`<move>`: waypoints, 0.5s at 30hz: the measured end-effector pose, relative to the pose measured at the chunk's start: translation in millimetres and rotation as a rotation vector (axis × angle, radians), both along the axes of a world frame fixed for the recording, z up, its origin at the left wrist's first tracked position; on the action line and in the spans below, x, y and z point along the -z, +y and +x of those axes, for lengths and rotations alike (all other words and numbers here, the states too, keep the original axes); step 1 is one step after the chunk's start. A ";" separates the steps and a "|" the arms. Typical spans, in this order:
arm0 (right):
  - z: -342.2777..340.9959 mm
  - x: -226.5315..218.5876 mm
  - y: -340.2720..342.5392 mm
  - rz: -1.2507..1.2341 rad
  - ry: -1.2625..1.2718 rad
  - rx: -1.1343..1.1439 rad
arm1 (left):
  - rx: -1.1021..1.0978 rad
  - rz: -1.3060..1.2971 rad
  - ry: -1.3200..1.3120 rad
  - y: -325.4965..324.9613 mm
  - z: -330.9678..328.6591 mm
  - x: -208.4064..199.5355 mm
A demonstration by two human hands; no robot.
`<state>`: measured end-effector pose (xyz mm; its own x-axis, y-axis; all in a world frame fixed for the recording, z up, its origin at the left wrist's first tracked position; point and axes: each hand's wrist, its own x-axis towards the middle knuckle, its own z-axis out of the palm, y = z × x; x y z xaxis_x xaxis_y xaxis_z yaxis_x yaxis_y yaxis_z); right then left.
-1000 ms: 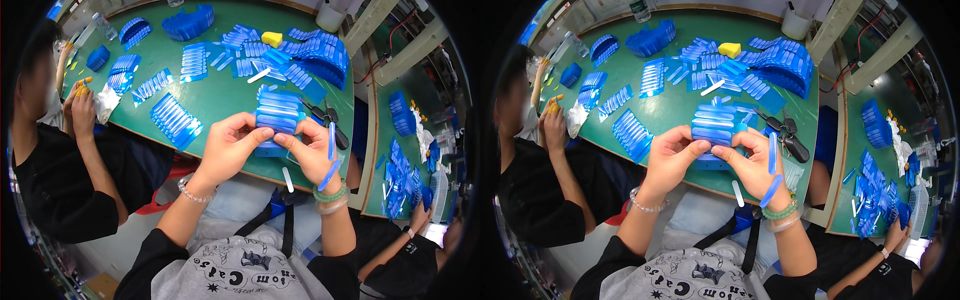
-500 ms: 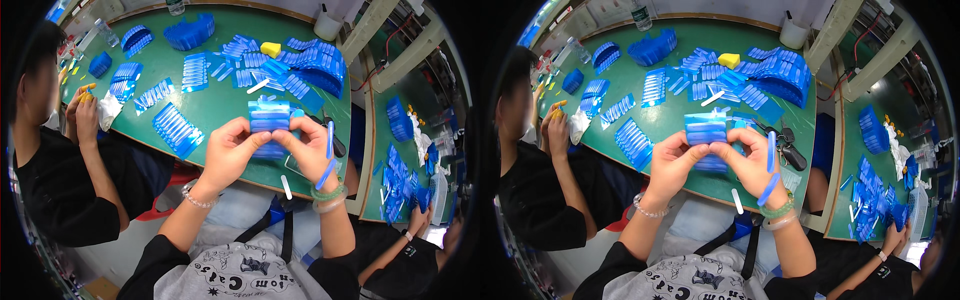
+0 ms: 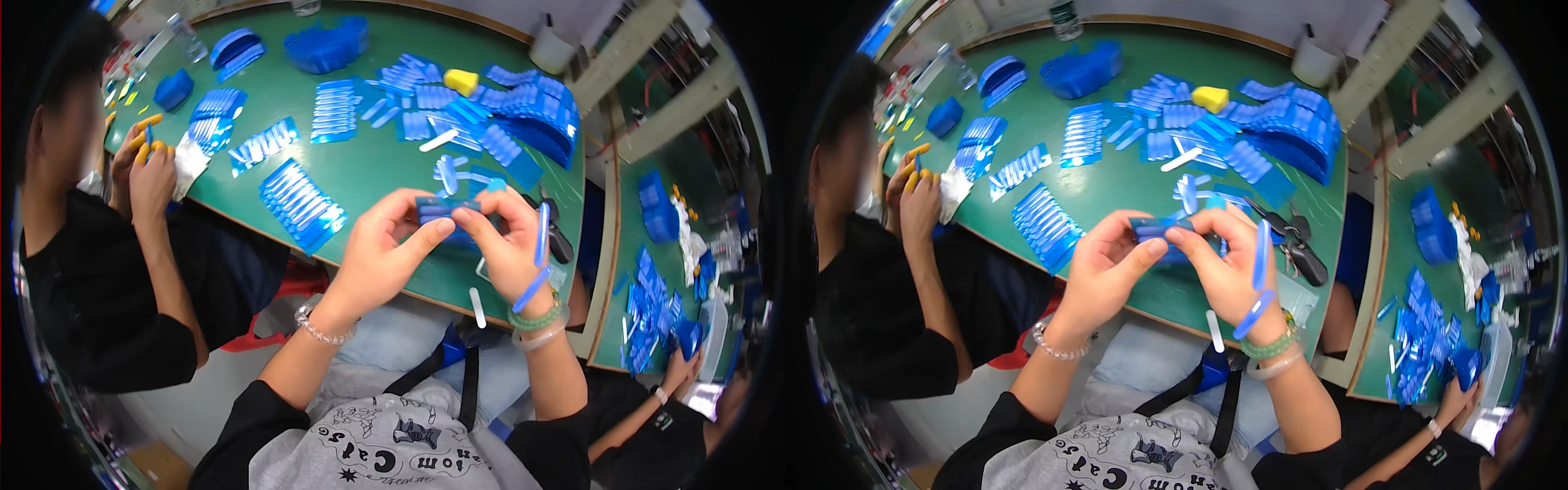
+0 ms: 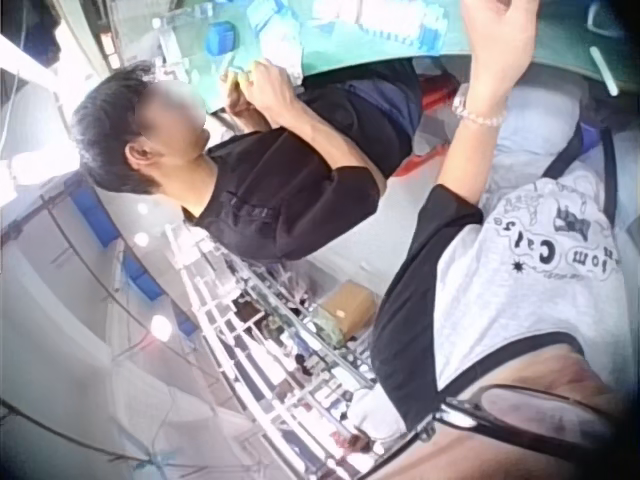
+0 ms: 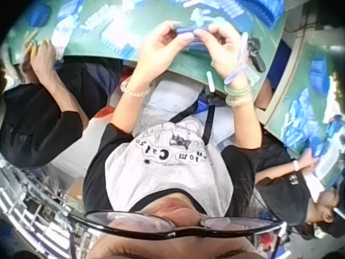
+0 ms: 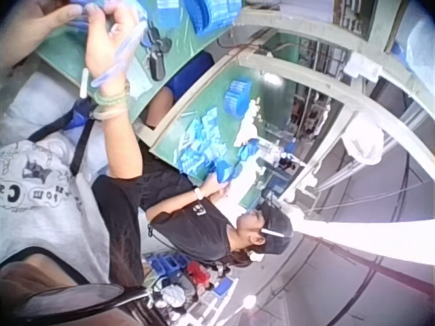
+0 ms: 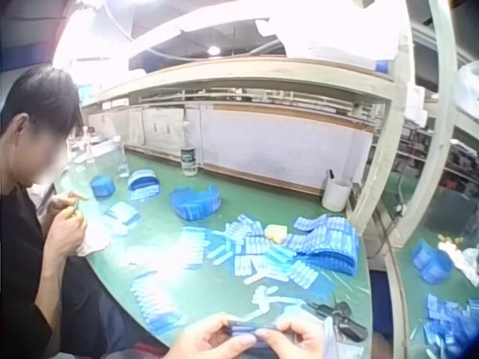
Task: The person assembles adhesive strips onto small components by aligning white pieces into a tray template, pressing blue adhesive tape over them, peeling off protective film backing, and sticking the assembled strips onto backing sheets by hand.
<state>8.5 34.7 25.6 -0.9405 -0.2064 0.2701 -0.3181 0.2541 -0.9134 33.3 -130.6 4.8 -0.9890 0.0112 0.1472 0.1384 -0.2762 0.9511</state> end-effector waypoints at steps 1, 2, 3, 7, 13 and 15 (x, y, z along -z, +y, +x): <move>1.8 -3.4 0.1 -0.001 0.002 -0.023 | 0.029 -0.036 -0.069 -6.0 2.3 2.2; 3.3 -4.9 -1.9 -0.046 -0.050 -0.033 | -0.016 -0.081 0.007 -8.9 3.3 4.4; 4.1 -4.8 -4.6 -0.089 -0.102 -0.044 | -0.061 -0.128 0.082 -8.1 3.4 5.3; 3.9 -0.6 -16.4 -0.019 -0.034 -0.092 | -0.186 -0.193 0.102 -16.0 12.8 7.7; 1.1 -12.9 -34.0 0.228 0.052 -0.182 | -0.375 -0.019 0.047 -60.3 29.3 0.0; 2.5 -16.5 -36.5 0.205 -0.044 -0.202 | -0.463 0.057 0.014 -83.4 22.7 -1.1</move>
